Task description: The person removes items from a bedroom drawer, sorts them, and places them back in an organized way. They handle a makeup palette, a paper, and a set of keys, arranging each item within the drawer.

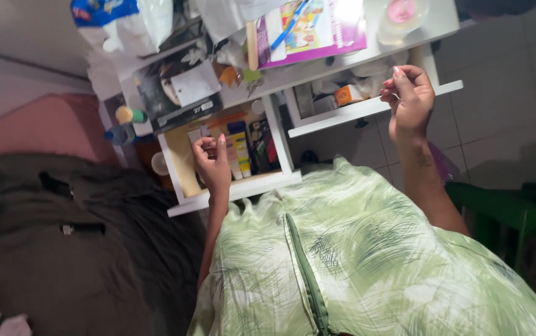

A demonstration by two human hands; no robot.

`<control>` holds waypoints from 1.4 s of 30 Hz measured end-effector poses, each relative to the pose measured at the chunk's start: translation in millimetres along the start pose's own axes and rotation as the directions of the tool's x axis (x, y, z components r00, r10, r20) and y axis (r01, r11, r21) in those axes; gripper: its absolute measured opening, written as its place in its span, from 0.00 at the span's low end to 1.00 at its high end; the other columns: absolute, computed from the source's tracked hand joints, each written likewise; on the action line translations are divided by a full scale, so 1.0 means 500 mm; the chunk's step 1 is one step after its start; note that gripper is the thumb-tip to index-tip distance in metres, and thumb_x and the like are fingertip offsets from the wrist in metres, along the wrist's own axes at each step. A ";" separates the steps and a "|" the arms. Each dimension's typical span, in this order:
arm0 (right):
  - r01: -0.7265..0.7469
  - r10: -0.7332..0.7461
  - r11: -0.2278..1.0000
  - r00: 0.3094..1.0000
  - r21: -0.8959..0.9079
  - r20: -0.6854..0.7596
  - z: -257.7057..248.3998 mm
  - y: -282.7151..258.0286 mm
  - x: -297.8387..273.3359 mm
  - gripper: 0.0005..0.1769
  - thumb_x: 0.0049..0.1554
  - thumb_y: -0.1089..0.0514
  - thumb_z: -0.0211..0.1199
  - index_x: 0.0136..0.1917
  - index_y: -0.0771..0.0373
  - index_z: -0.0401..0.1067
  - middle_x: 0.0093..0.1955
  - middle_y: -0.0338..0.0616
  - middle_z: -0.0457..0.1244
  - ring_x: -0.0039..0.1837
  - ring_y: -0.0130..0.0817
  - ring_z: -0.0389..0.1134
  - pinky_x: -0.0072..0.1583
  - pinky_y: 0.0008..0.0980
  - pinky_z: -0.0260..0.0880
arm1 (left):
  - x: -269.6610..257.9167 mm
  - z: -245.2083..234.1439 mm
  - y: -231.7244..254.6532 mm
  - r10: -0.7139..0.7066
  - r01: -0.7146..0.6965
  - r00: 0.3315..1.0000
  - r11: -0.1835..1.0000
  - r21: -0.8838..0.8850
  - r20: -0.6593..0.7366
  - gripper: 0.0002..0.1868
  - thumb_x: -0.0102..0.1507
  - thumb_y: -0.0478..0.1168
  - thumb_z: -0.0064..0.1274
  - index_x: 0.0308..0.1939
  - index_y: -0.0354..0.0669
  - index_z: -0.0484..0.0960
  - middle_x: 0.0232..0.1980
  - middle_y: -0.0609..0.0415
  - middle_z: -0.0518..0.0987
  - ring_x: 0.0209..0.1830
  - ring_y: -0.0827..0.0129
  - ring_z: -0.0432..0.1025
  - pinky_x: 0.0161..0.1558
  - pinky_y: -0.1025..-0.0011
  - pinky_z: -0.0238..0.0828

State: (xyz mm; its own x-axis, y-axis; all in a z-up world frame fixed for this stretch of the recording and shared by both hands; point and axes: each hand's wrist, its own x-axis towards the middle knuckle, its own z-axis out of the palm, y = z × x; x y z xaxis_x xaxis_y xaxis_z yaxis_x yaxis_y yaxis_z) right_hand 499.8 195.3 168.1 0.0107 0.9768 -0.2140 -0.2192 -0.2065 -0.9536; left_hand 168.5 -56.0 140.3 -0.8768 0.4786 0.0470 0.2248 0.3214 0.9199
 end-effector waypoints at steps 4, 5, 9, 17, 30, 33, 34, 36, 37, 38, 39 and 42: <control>-0.105 0.107 0.994 0.989 -0.023 0.107 0.054 0.013 -0.028 0.07 0.67 0.55 0.64 0.57 0.55 0.70 0.40 0.41 0.67 0.41 0.25 0.73 0.46 0.20 0.77 | -0.005 -0.012 -0.013 -0.003 0.002 0.999 1.000 -0.018 -0.039 0.14 0.65 0.44 0.65 0.47 0.49 0.75 0.36 0.60 0.78 0.29 0.74 0.76 0.34 0.76 0.73; -0.140 0.141 0.990 0.979 -0.017 0.145 0.069 0.021 -0.037 0.07 0.67 0.56 0.63 0.57 0.56 0.71 0.40 0.41 0.68 0.41 0.25 0.73 0.46 0.20 0.77 | -0.005 -0.010 -0.014 0.028 -0.028 0.999 0.999 -0.020 -0.035 0.14 0.64 0.44 0.65 0.48 0.50 0.76 0.36 0.59 0.79 0.30 0.73 0.77 0.34 0.76 0.73; -0.233 0.233 0.972 0.928 -0.035 0.290 0.143 0.036 -0.099 0.06 0.66 0.58 0.63 0.56 0.56 0.71 0.40 0.42 0.68 0.41 0.26 0.74 0.44 0.19 0.76 | -0.017 -0.021 0.030 0.031 -0.030 0.999 0.995 -0.099 0.010 0.12 0.67 0.41 0.61 0.50 0.47 0.76 0.37 0.57 0.81 0.30 0.73 0.77 0.35 0.74 0.74; -0.309 0.315 0.948 0.868 -0.079 0.384 0.187 0.074 -0.173 0.07 0.64 0.59 0.67 0.55 0.58 0.73 0.41 0.39 0.67 0.42 0.23 0.73 0.44 0.17 0.77 | -0.005 -0.054 -0.061 -0.053 0.047 0.997 0.995 -0.093 -0.061 0.13 0.65 0.42 0.61 0.52 0.50 0.79 0.42 0.59 0.81 0.33 0.73 0.79 0.38 0.74 0.76; -0.372 0.384 0.921 0.805 -0.118 0.452 0.202 0.027 -0.219 0.02 0.66 0.59 0.64 0.51 0.57 0.72 0.40 0.40 0.66 0.40 0.22 0.67 0.42 0.18 0.69 | 0.183 -0.020 -0.020 -0.611 0.500 0.791 0.608 -0.617 0.039 0.18 0.61 0.53 0.59 0.37 0.42 0.77 0.30 0.56 0.74 0.30 0.75 0.71 0.34 0.72 0.77; -0.388 0.385 0.917 0.797 -0.094 0.464 0.205 0.032 -0.226 0.03 0.65 0.60 0.64 0.52 0.57 0.72 0.39 0.39 0.66 0.40 0.23 0.68 0.41 0.19 0.71 | 0.188 -0.019 -0.019 -0.605 0.477 0.795 0.581 -0.660 0.042 0.16 0.61 0.50 0.60 0.37 0.40 0.77 0.30 0.52 0.78 0.29 0.73 0.74 0.32 0.74 0.78; -0.385 0.382 0.918 0.800 -0.092 0.462 0.206 0.033 -0.229 0.03 0.65 0.60 0.64 0.52 0.57 0.72 0.39 0.39 0.66 0.40 0.23 0.68 0.41 0.19 0.71 | 0.186 -0.019 -0.014 -0.603 0.478 0.796 0.580 -0.660 0.046 0.16 0.61 0.50 0.60 0.37 0.40 0.77 0.30 0.52 0.78 0.29 0.73 0.74 0.32 0.74 0.78; -0.385 0.387 0.917 0.787 -0.109 0.480 0.209 0.037 -0.235 0.03 0.65 0.60 0.64 0.53 0.58 0.73 0.40 0.40 0.67 0.40 0.24 0.69 0.42 0.19 0.71 | 0.180 -0.022 -0.004 -0.596 0.466 0.800 0.555 -0.689 0.061 0.19 0.59 0.49 0.63 0.38 0.37 0.77 0.32 0.49 0.80 0.30 0.71 0.75 0.36 0.75 0.80; -0.384 0.386 0.917 0.789 -0.107 0.478 0.212 0.044 -0.235 0.03 0.65 0.60 0.64 0.53 0.58 0.73 0.40 0.40 0.67 0.40 0.24 0.69 0.42 0.19 0.71 | 0.181 -0.023 -0.003 -0.595 0.468 0.801 0.555 -0.688 0.064 0.19 0.59 0.49 0.63 0.38 0.37 0.77 0.32 0.49 0.80 0.30 0.71 0.75 0.36 0.75 0.80; -0.389 0.387 0.915 0.783 -0.103 0.487 0.213 0.051 -0.235 0.03 0.65 0.60 0.64 0.52 0.58 0.73 0.40 0.41 0.68 0.40 0.24 0.69 0.41 0.19 0.72 | 0.179 -0.022 -0.001 -0.589 0.446 0.806 0.537 -0.716 0.061 0.18 0.59 0.47 0.63 0.39 0.37 0.77 0.32 0.47 0.81 0.31 0.69 0.77 0.39 0.72 0.82; -0.394 0.388 0.914 0.777 -0.098 0.496 0.214 0.057 -0.235 0.03 0.64 0.60 0.65 0.52 0.59 0.73 0.40 0.42 0.68 0.40 0.25 0.70 0.41 0.19 0.73 | 0.177 -0.021 0.000 -0.582 0.425 0.811 0.518 -0.743 0.058 0.17 0.58 0.45 0.64 0.40 0.38 0.76 0.32 0.46 0.82 0.32 0.67 0.79 0.42 0.69 0.83; -0.332 0.359 0.933 0.825 -0.140 0.437 0.225 0.101 -0.240 0.05 0.66 0.61 0.63 0.56 0.60 0.72 0.42 0.47 0.69 0.42 0.27 0.74 0.46 0.23 0.81 | 0.165 -0.021 0.029 -0.487 0.314 0.873 0.554 -0.771 0.006 0.21 0.60 0.41 0.65 0.43 0.29 0.71 0.37 0.46 0.73 0.30 0.58 0.81 0.41 0.62 0.87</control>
State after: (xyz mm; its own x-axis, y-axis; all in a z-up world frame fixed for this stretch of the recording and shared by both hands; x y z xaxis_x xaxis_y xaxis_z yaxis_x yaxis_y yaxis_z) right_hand 377.7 74.3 169.3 -0.4960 0.7566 -0.4260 -0.0715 -0.5245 -0.8484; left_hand 95.1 -20.6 161.7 -0.8729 0.2660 -0.4091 -0.4784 -0.3011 0.8249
